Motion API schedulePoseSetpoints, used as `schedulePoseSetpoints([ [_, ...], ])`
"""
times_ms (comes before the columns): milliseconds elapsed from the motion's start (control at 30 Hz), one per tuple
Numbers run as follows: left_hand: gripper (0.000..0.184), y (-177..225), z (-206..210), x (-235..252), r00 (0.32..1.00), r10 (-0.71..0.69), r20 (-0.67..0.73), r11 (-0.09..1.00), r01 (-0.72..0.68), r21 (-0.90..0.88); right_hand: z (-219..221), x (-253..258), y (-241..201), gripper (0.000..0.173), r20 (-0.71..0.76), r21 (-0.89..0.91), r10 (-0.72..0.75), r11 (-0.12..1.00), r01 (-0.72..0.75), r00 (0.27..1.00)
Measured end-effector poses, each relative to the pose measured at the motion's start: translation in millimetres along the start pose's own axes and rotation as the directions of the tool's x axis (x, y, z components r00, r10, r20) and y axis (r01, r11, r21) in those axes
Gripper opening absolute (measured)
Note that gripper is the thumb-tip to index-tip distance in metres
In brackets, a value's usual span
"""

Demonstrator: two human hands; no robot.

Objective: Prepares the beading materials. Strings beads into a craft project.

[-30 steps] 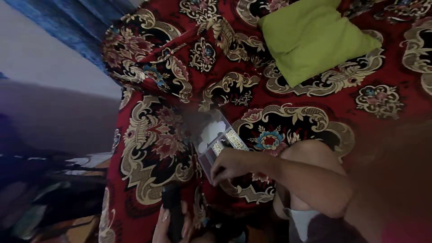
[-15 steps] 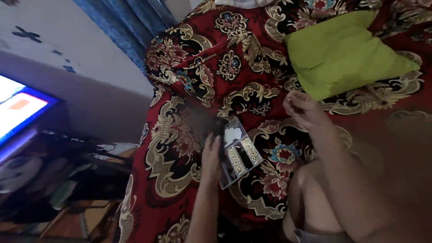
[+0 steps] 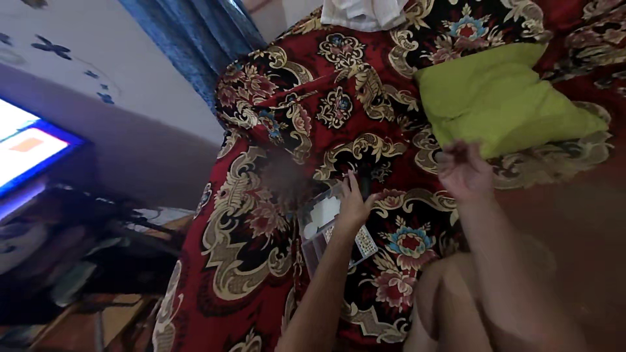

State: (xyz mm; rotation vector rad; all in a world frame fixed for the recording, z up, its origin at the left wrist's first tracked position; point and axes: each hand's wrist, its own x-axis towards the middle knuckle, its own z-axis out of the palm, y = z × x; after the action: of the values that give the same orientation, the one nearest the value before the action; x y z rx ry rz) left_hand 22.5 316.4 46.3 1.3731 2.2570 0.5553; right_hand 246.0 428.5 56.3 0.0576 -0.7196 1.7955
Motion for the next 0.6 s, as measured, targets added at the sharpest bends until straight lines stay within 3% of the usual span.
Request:
schedulePoseSetpoints([
  [100, 0.093, -5.2, 0.3, -16.3, 0.998, 0.061, 0.027, 0.998, -0.061, 0.029, 22.4, -3.8, 13.7, 0.019, 0.002, -0.382, 0.218, 0.902, -0.201, 0.976],
  [200, 0.076, -20.6, -3.0, -37.7, 0.993, 0.084, 0.089, 0.996, -0.087, 0.036, 44.0, -8.7, 35.5, 0.022, -0.055, -0.684, 0.454, 0.631, -0.365, 0.889],
  [267, 0.071, -32.1, -8.1, -52.7, 0.994, 0.08, 0.078, 0.996, -0.076, -0.054, 55.7, -13.5, 52.8, 0.023, -0.078, -0.835, 0.588, 0.403, -0.375, 0.805],
  [333, 0.071, -43.0, -13.1, -70.6, 0.996, 0.086, 0.004, 0.964, -0.082, -0.254, 65.8, -23.8, 71.0, 0.024, -0.042, -0.909, 0.696, 0.27, -0.316, 0.717],
  [400, 0.071, -51.0, -21.8, -90.4, 0.995, 0.098, -0.006, 0.865, -0.088, -0.493, 75.7, -37.2, 86.2, 0.024, 0.079, -0.938, 0.783, 0.268, -0.22, 0.617],
  [467, 0.073, -64.3, -31.1, -110.2, 0.984, 0.179, 0.025, 0.754, -0.12, -0.646, 86.6, -49.8, 97.5, 0.021, 0.21, -0.919, 0.809, 0.354, -0.171, 0.549],
  [600, 0.075, -86.4, -49.0, -134.0, 0.948, 0.307, 0.086, 0.66, -0.147, -0.737, 101.1, -62.3, 108.7, 0.017, 0.271, -0.909, 0.797, 0.397, -0.13, 0.54],
])
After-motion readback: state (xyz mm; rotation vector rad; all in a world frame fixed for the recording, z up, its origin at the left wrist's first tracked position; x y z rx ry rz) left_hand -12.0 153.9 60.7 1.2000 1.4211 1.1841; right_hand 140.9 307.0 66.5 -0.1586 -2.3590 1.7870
